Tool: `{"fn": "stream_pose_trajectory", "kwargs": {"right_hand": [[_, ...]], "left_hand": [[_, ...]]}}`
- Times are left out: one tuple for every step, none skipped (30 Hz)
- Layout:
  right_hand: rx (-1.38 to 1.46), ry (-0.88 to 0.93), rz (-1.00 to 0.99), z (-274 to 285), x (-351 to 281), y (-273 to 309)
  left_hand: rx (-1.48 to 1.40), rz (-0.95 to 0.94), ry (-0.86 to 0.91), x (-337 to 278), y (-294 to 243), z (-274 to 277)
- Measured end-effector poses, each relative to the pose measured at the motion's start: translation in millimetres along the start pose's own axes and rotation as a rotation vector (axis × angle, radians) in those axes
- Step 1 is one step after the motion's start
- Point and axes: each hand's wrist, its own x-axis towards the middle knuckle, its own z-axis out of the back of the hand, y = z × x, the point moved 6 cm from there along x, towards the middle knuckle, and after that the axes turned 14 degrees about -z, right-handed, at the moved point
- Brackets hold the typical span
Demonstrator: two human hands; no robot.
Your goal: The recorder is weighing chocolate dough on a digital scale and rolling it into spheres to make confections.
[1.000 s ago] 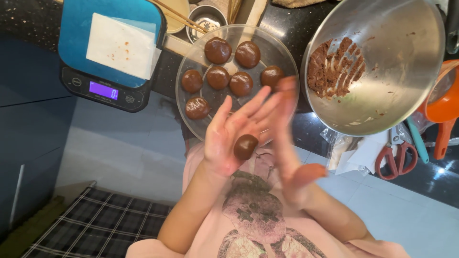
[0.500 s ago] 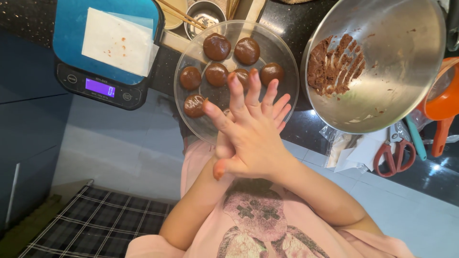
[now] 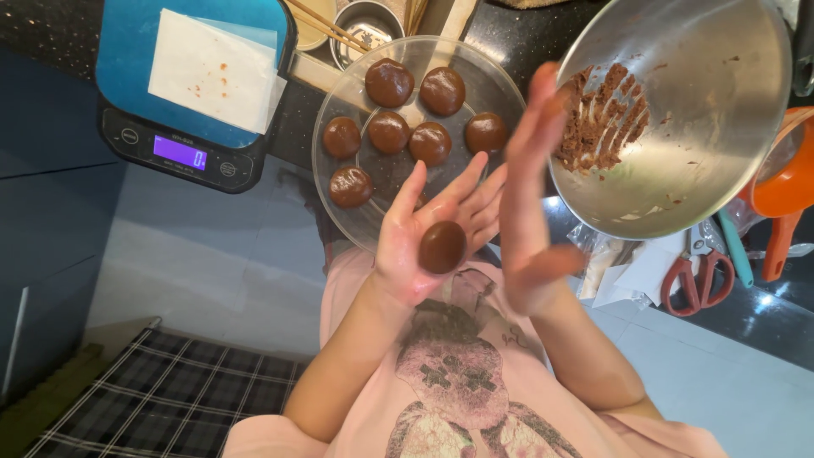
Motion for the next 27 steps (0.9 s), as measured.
{"fn": "stream_pose_trajectory", "kwargs": {"right_hand": [[-0.332,0.016,0.189,0.0,-6.8,-14.6],[-0.664,0.037,0.367,-2.9,-16.7,-33.9],[-0.664,0.033,0.363,-13.9,-16.0,-32.7],[-0.779,0.037,0.372,-28.4,-14.4,-32.8],[-0.892,0.042,0.381,-43.1,-12.8,-33.0],[-0.891,0.044,0.382,-44.7,-10.5,-34.2],[-0.903,0.074,0.385,-48.2,-8.6,-36.3],[-0.917,0.103,0.385,-51.1,-7.2,-38.6],[-0.917,0.103,0.385,-50.4,-6.3,-41.8],[-0.805,0.120,0.363,-48.6,-4.4,-44.3],[-0.692,0.137,0.341,-46.9,-2.5,-46.9],[-0.690,0.142,0.341,-42.6,-4.7,-45.6],[-0.302,0.105,0.345,-28.4,-6.8,-38.5],[0.085,0.066,0.336,-12.9,-7.9,-35.5],[0.087,0.072,0.334,-11.8,-12.8,-26.7],[0.129,0.038,0.257,-6.7,-14.8,-21.8],[0.171,0.005,0.180,-1.3,-17.2,-17.3],[0.169,0.001,0.180,0.1,-17.2,-19.4],[0.185,0.012,0.187,1.2,-17.4,-21.2],[0.204,0.024,0.194,1.6,-17.6,-23.3],[0.204,0.020,0.193,1.0,-17.7,-25.9],[0.179,0.068,0.236,-3.1,-18.0,-25.5],[0.154,0.115,0.279,-7.5,-18.5,-25.1],[0.153,0.115,0.280,-7.6,-20.1,-27.1],[0.120,0.154,0.296,-10.7,-22.4,-28.2],[0.089,0.195,0.312,-14.4,-24.7,-29.4],[0.090,0.196,0.311,-15.4,-25.6,-28.8]], "left_hand": [[0.047,-0.053,0.040,1.4,-0.5,3.6],[0.094,-0.103,0.075,1.1,-0.1,7.6],[0.093,-0.098,0.074,6.3,9.8,-0.8],[0.186,-0.367,0.256,10.4,3.7,-20.4],[0.277,-0.636,0.438,8.4,-0.5,-40.6],[0.278,-0.638,0.437,6.1,-2.0,-34.2],[0.360,-0.753,0.497,-0.2,-7.6,-31.6],[0.440,-0.866,0.556,-7.3,-11.7,-29.0],[0.440,-0.866,0.555,-12.8,-16.6,-20.3],[0.400,-0.654,0.416,-9.0,-14.7,-2.9],[0.357,-0.442,0.277,-8.5,-10.9,15.4],[0.357,-0.446,0.274,-7.6,-16.9,10.2],[0.263,-0.330,0.188,-5.1,-17.4,10.6],[0.168,-0.216,0.102,-3.6,-17.5,10.3],[0.167,-0.222,0.100,-5.6,-23.0,1.6],[0.120,-0.182,0.055,-5.8,-25.9,-4.9],[0.074,-0.142,0.011,-5.7,-28.1,-11.5],[0.072,-0.138,0.011,-6.3,-26.2,-12.9],[-0.002,-0.092,0.016,-7.1,-21.6,-15.2],[-0.074,-0.048,0.019,-8.6,-17.8,-17.5],[-0.074,-0.045,0.018,-10.5,-15.3,-15.0],[-0.105,-0.003,0.042,-12.7,-11.7,-14.9],[-0.137,0.038,0.067,-15.3,-8.3,-15.0],[-0.138,0.039,0.068,-14.6,-6.9,-15.8],[-0.111,0.050,0.067,-14.1,-4.8,-15.9],[-0.085,0.060,0.064,-14.1,-3.3,-16.1],[-0.086,0.059,0.063,-13.6,-2.4,-15.2]]}}
